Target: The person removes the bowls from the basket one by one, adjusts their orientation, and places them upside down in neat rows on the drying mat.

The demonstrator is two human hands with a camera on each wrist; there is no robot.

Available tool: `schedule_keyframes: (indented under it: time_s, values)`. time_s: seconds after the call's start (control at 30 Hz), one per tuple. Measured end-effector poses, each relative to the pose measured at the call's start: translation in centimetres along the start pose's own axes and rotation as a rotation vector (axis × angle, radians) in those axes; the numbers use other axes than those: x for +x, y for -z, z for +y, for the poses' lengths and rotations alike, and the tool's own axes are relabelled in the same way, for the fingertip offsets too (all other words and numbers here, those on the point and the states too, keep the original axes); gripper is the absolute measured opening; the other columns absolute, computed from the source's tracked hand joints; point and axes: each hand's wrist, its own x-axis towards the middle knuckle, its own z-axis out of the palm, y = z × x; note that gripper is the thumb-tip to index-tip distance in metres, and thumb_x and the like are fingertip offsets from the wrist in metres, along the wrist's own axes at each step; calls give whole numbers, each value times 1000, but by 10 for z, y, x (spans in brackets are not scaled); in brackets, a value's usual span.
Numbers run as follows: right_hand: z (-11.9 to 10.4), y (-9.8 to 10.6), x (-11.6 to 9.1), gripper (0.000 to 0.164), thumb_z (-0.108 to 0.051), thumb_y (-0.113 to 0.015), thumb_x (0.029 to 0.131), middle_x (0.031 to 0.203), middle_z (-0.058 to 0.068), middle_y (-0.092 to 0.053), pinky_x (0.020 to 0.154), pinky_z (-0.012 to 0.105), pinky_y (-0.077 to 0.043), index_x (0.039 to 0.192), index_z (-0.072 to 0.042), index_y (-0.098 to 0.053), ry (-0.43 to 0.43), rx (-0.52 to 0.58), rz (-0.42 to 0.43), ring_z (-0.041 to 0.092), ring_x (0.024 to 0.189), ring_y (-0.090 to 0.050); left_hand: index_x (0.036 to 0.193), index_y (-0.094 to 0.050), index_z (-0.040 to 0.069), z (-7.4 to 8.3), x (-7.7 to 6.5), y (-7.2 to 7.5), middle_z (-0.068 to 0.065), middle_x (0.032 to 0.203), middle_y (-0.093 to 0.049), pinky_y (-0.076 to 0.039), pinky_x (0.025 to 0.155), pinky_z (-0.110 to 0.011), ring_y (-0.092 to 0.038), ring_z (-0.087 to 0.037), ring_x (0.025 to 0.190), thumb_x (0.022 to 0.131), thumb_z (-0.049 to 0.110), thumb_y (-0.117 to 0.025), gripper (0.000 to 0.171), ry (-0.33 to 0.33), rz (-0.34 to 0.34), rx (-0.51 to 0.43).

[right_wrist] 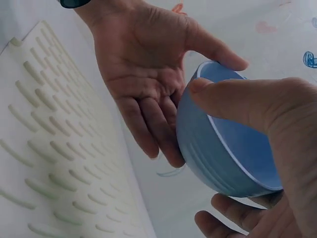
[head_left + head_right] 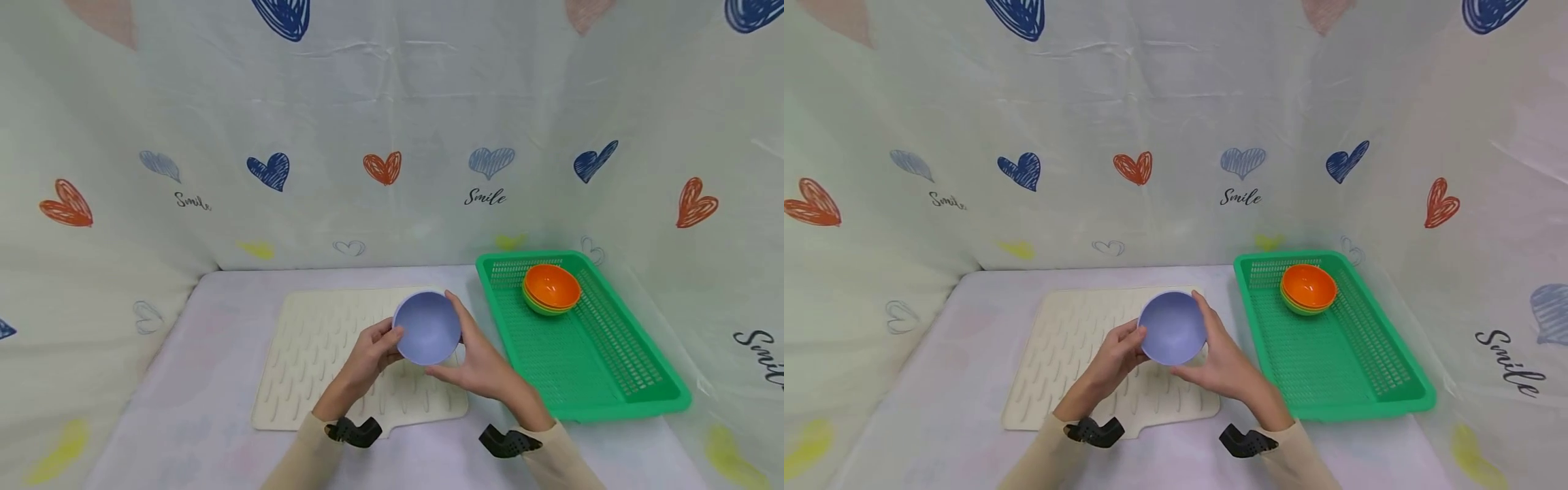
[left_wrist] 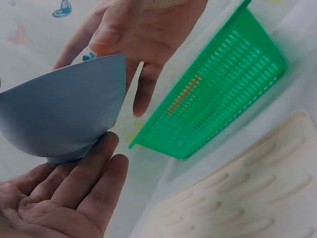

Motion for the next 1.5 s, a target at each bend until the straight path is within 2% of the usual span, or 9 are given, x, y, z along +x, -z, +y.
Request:
schedule_keyframes:
  time_s: [0.23,0.4,0.6,0.87,1.0,1.17,1.33,1.5]
  values:
    - [-9,3,1,112,-25,-87,84,163,19,-31,101,62,-52,166,-14,-11,9,18,-21,42,135,-49,152,-41,-6,7,-4,6,-32,143,-53,-60,95,-33,-69,-18,116,104,28,-59,61,-29,8,21]
    - [-15,5,0,104,-26,-83,87,162,19,-33,103,61,-51,165,-15,-16,2,21,-28,41,135,-49,154,-42,0,12,-8,11,-27,147,-53,-60,95,-35,-66,-28,122,101,26,-64,63,-36,18,81]
    - [-18,7,2,99,-25,-81,88,163,16,-33,104,58,-53,164,-15,-20,36,-1,-36,38,135,-51,154,-44,5,18,-14,14,-23,150,-51,-60,97,-37,-59,-41,132,97,24,-71,66,-49,69,197]
    - [-21,11,1,99,-21,-80,87,164,15,-32,105,60,-51,165,-18,-18,45,6,-39,41,141,-47,154,-44,6,23,-20,12,-21,150,-53,-60,96,-42,-60,-42,131,92,18,-78,72,-62,98,352]
    - [-21,14,2,99,-24,-80,87,164,15,-32,107,62,-49,165,-18,-18,45,3,-30,40,142,-47,151,-49,8,23,-22,11,-18,146,-57,-60,96,-44,-65,-38,124,87,20,-84,74,-82,163,477]
    - [-21,19,3,99,-27,-80,88,164,14,-32,109,62,-47,165,-16,-18,36,7,-13,39,143,-44,146,-55,11,26,-21,9,-8,143,-61,-61,95,-41,-65,-29,124,80,28,-90,77,-180,219,678]
    - [-20,21,5,100,-27,-79,89,164,14,-33,113,62,-44,165,-14,-16,22,11,0,39,145,-43,143,-58,13,30,-21,9,-5,143,-60,-61,94,-37,-63,-27,126,76,22,-93,77,-324,183,798]
    - [-18,18,7,100,-24,-79,89,164,15,-34,117,60,-40,165,-13,-15,19,28,9,39,148,-40,144,-57,9,32,-24,11,-10,146,-57,-60,97,-41,-61,-31,130,73,17,-95,81,-445,135,925]
